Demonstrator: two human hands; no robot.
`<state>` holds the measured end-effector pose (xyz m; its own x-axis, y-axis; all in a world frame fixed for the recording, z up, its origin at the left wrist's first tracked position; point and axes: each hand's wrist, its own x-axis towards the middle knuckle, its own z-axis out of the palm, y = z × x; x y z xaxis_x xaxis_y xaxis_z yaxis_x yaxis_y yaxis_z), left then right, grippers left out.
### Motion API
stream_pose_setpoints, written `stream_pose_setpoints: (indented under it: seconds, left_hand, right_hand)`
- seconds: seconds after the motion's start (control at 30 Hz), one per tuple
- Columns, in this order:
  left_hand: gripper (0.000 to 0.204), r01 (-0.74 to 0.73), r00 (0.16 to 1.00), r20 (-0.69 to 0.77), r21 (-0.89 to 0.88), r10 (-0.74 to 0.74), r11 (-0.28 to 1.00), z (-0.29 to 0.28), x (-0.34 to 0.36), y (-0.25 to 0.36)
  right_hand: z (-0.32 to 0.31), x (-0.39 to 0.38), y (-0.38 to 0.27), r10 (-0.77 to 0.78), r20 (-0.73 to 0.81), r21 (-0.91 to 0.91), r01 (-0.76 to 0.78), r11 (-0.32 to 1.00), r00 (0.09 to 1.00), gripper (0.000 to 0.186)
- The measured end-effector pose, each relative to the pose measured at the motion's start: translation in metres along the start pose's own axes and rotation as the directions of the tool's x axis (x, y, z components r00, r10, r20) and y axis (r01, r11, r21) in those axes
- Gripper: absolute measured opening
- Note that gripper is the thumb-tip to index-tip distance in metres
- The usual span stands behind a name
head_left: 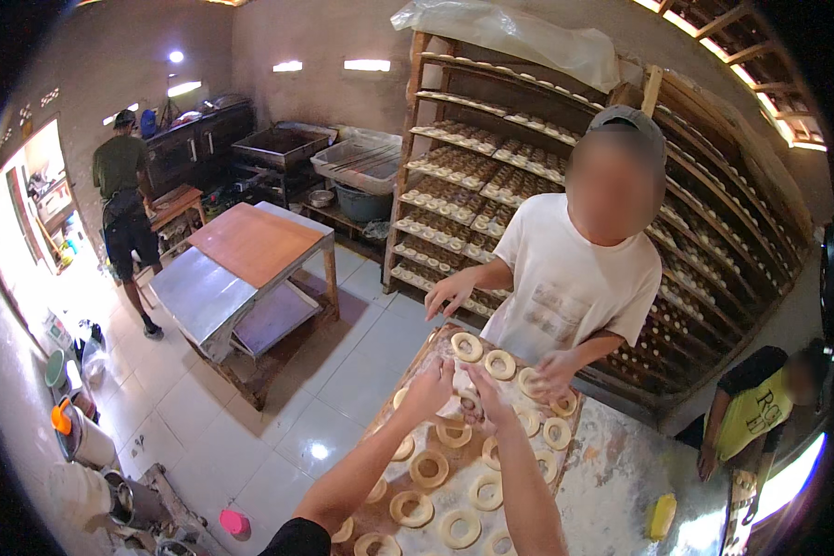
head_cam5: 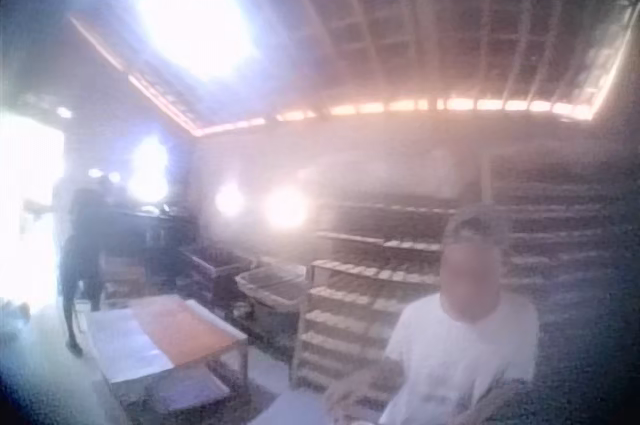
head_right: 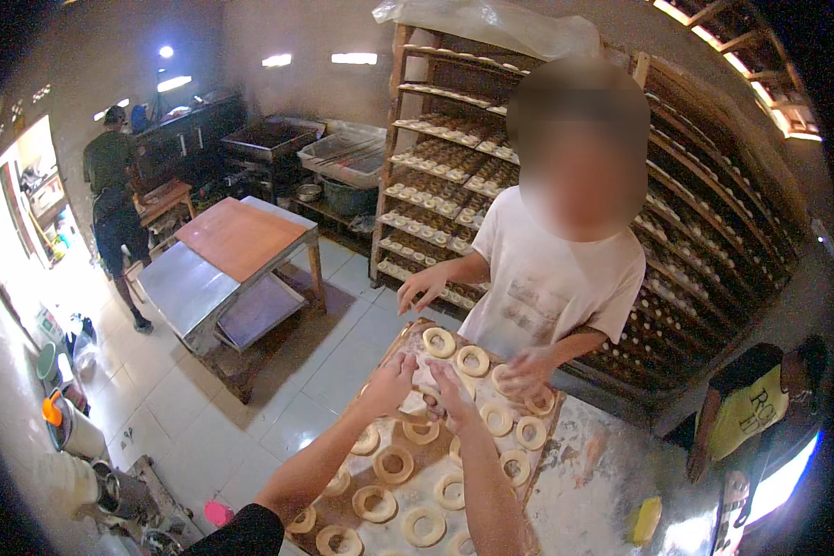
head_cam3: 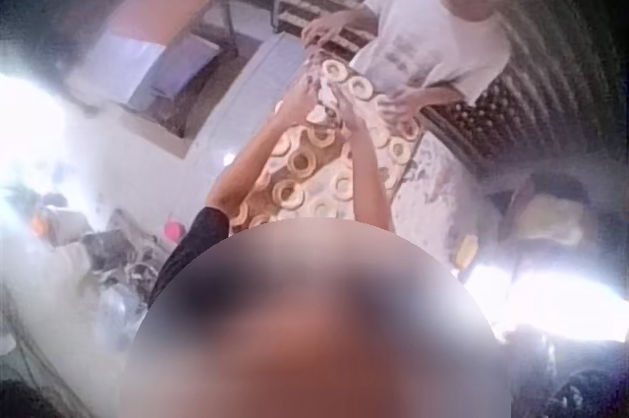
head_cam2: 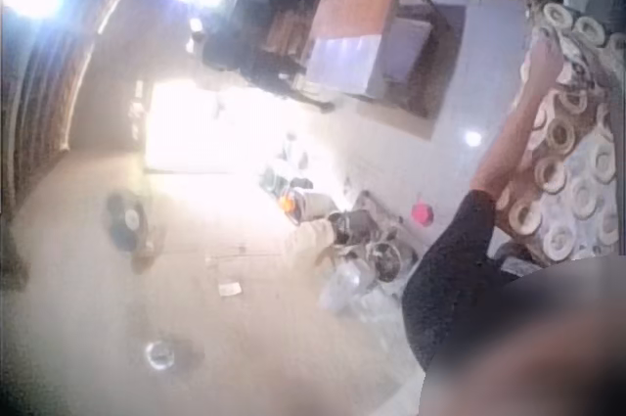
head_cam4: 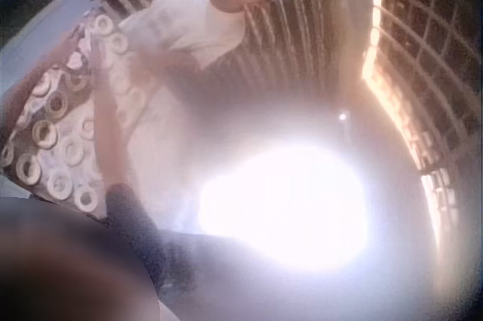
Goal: The person shapes small dough pieces into rings by hand and places them on a floured wooden board. Other workers nearby also shape dough and arrange trays on racks.
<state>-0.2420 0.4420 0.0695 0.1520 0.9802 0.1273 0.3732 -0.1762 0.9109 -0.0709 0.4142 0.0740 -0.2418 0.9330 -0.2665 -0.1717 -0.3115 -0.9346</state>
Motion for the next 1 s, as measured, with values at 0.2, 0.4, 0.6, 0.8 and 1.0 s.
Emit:
stream_pose_setpoints:
  seconds: [0.2, 0.4, 0.6, 0.8, 1.0]
  left_hand:
    - [0.053, 0.225, 0.974, -0.076, 0.365, -0.213, 0.903, -0.003, 0.099, -0.018]
    - [0.065, 0.013, 0.999, 0.012, 0.692, -0.030, 0.721, -0.011, 0.095, -0.058]
    - [0.084, -0.025, 0.988, 0.120, 0.739, -0.094, 0.673, 0.004, 0.073, -0.057]
    - [0.070, -0.027, 0.997, -0.044, 0.617, 0.069, 0.787, -0.045, 0.029, -0.029]
    - [0.041, -0.037, 0.817, -0.482, 0.503, 0.316, 0.864, -0.207, -0.135, -0.105]
  right_hand:
    - [-0.016, 0.100, -0.012, -0.252, -0.523, -0.634, -0.174, 0.753, 0.814, 0.060]
    - [-0.016, 0.092, -0.006, -0.261, -0.393, -0.915, -0.346, 0.208, 0.882, 0.081]
    - [0.020, 0.087, 0.003, -0.295, -0.370, -0.924, -0.382, 0.017, 0.881, 0.084]
    - [0.004, -0.014, -0.019, -0.379, -0.266, -0.953, -0.183, 0.243, 0.886, 0.072]
    - [-0.123, -0.289, 0.000, -0.617, -0.347, -0.892, -0.045, 0.450, 0.707, 0.034]
